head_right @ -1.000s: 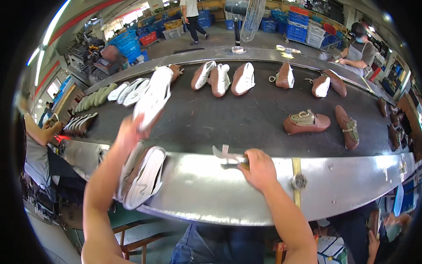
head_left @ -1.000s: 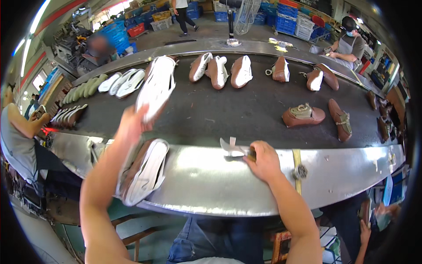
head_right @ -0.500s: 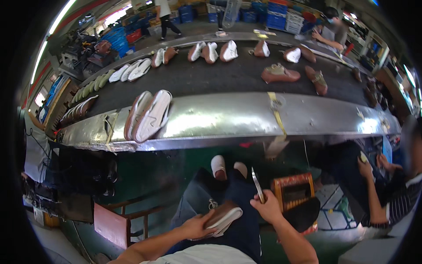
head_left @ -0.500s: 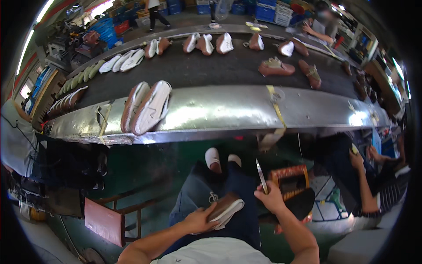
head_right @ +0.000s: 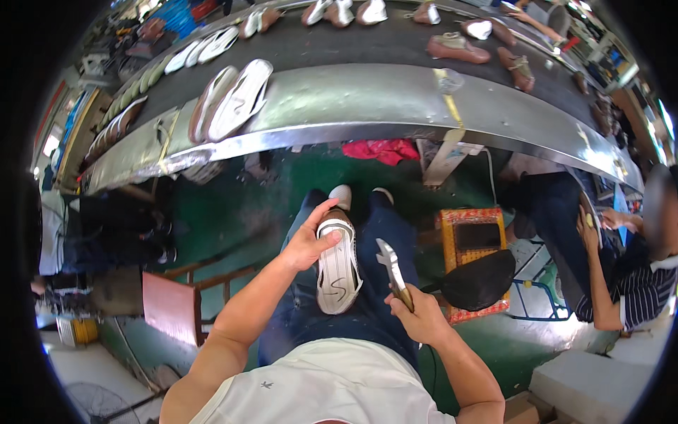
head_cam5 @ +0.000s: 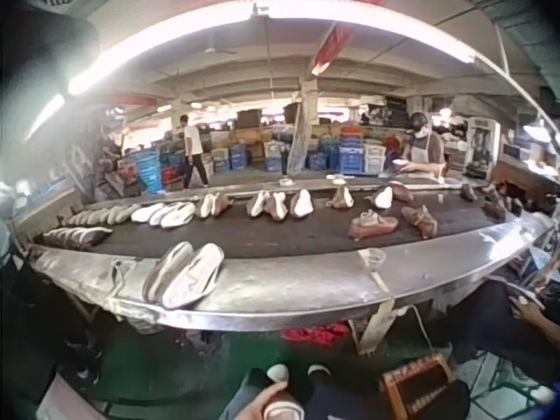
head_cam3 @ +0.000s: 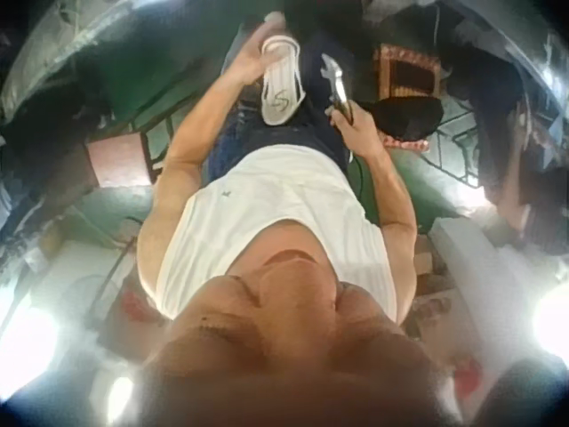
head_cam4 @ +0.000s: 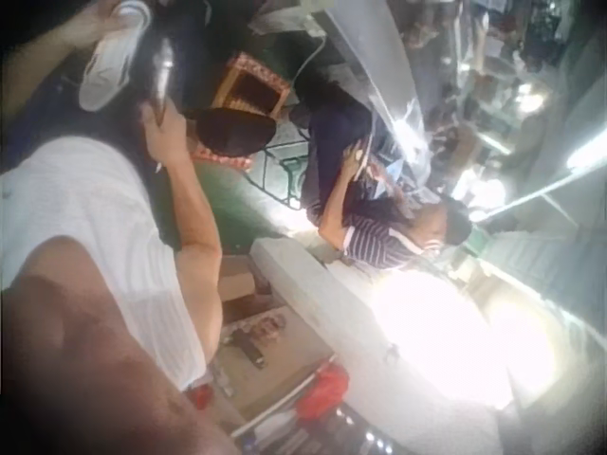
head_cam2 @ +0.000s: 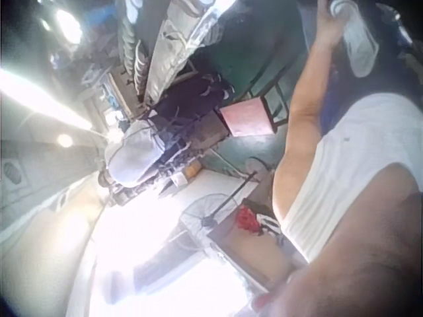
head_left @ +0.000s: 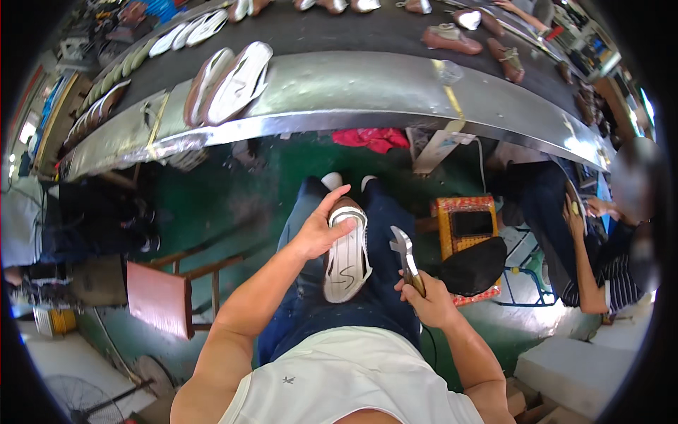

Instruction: Adjust shoe uppers by stretching them over the last using lasting pincers and moving them on a conveyor belt.

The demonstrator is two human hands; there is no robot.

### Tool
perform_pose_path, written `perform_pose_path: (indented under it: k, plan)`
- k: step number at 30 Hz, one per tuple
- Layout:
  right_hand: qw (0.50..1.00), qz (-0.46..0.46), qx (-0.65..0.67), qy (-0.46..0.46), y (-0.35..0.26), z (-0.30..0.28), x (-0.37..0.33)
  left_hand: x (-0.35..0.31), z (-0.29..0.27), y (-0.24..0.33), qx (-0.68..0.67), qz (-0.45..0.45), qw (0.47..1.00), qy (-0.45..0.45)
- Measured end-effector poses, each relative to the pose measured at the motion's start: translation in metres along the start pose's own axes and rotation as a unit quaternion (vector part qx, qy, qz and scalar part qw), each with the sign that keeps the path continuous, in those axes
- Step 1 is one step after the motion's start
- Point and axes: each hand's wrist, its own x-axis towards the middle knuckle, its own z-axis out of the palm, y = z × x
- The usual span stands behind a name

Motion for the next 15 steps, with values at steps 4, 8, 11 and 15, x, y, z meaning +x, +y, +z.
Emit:
perform_pose_path:
  k: [4, 8, 11, 15]
  plan:
    - [0.990, -0.046, -0.044, -0.124, -0.019, 0.015, 0.017, -0.029, -0.015, -0.013, 0.092, 0.024, 0.995, 0.019]
    - [0.973, 0.004, 0.076, -0.217, -0.024, 0.028, 0.043, -0.048, -0.024, -0.013, 0.104, 0.064, 0.992, 0.015]
    - [0.957, 0.018, 0.141, -0.252, -0.033, 0.030, 0.054, -0.053, -0.032, -0.013, 0.101, 0.061, 0.993, -0.001]
    - [0.947, 0.093, 0.143, -0.273, -0.052, 0.025, 0.070, -0.052, -0.046, -0.008, 0.368, 0.121, 0.922, 0.022]
